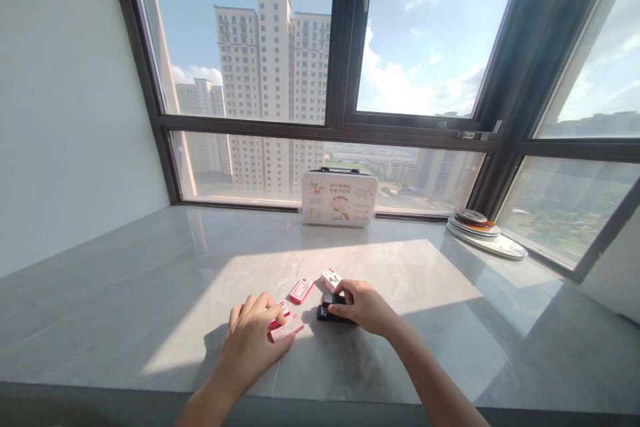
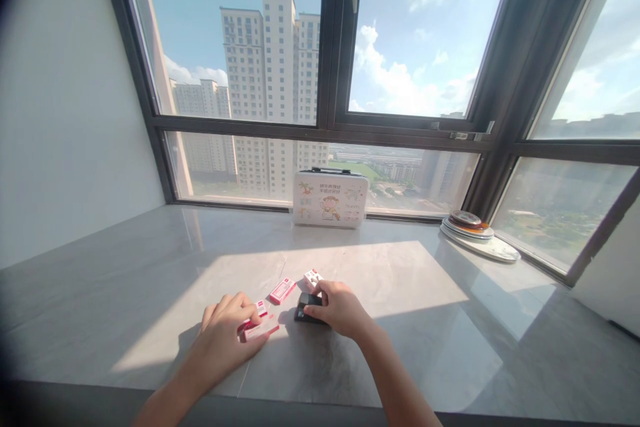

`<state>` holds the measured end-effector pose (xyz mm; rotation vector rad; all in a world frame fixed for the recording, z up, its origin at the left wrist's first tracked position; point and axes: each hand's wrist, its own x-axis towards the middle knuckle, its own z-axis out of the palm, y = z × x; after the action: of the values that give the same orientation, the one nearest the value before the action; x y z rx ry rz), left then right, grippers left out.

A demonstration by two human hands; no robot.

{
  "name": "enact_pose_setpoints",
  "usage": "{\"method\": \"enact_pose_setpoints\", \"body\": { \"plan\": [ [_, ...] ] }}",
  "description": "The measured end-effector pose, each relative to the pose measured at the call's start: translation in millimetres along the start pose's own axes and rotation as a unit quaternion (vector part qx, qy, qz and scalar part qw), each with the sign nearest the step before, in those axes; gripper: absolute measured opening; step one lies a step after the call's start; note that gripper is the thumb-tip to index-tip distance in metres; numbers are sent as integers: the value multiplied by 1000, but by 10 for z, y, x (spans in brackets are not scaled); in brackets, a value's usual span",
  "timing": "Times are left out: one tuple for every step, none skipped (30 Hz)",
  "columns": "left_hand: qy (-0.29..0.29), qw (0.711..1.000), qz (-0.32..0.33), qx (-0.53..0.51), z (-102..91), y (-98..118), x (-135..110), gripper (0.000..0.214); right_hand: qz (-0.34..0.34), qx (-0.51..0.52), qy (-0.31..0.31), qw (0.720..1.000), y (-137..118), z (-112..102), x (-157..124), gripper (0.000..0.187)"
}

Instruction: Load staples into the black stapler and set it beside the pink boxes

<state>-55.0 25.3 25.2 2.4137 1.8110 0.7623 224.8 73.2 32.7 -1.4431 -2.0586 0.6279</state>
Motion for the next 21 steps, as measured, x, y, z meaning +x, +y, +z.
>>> {"method": "enact_pose_setpoints", "body": {
  "plan": [
    [1, 1000, 5, 0, -6, -50, 16, 14, 0, 0, 2, 1000, -2, 0, -4, 26],
    [2, 1000, 11, -3, -7, -97, 33, 14, 1, 0, 4, 1000, -3, 1, -8, 26],
    [1, 1000, 18, -8, -3, -144, 48, 16, 2, 0, 4, 1000, -2, 1, -12, 26],
    [-1, 1000, 25, -14, 3, -188, 61, 18, 2, 1, 6, 1000, -1, 1, -16, 26],
    [-3, 999, 32, -23, 10, -231, 70, 19, 1, 2, 7, 1000, 2, 2, -19, 26],
    [-8, 999, 39, -34, 16, -269, 75, 21, 0, 3, 7, 1000, 5, 2, -22, 26],
    [-14, 998, 45, -49, 21, -299, 77, 22, -2, 3, 8, 1000, 10, 3, -24, 27],
    [-21, 996, 48, -69, 23, -319, 77, 23, -5, 3, 9, 1000, 14, 4, -25, 27],
    [-30, 994, 44, -91, 22, -327, 76, 23, -7, 1, 11, 1000, 18, 5, -26, 27],
    [-41, 992, 34, -116, 19, -322, 77, 24, -9, 0, 11, 1000, 21, 5, -27, 28],
    [-52, 989, 21, -139, 14, -306, 79, 24, -11, -1, 12, 1000, 24, 6, -28, 28],
    [-60, 986, 8, -157, 8, -279, 85, 24, -12, -3, 13, 1000, 24, 6, -30, 28],
    [-66, 984, 1, -168, 3, -246, 93, 23, -13, -5, 13, 1000, 24, 6, -32, 28],
    [-71, 983, 1, -168, 1, -209, 105, 23, -14, -7, 13, 1000, 23, 6, -34, 28],
    [-73, 985, 6, -159, 5, -171, 120, 22, -14, -10, 13, 1000, 22, 4, -36, 27],
    [-74, 987, 11, -145, 16, -135, 137, 22, -13, -13, 13, 1000, 20, 2, -39, 27],
    [-74, 989, 13, -128, 37, -102, 155, 22, -12, -15, 14, 1000, 18, -1, -43, 26],
    [-71, 991, 11, -112, 68, -74, 176, 22, -12, -17, 13, 1000, 17, -5, -47, 25],
    [-65, 993, 7, -101, 107, -51, 198, 23, -12, -18, 13, 1000, 14, -9, -52, 25],
    [-56, 994, 5, -95, 155, -31, 223, 26, -12, -20, 13, 1000, 11, -13, -58, 24],
    [-50, 994, 8, -93, 207, -14, 251, 32, -13, -22, 13, 1000, 5, -17, -66, 24]
  ]
}}
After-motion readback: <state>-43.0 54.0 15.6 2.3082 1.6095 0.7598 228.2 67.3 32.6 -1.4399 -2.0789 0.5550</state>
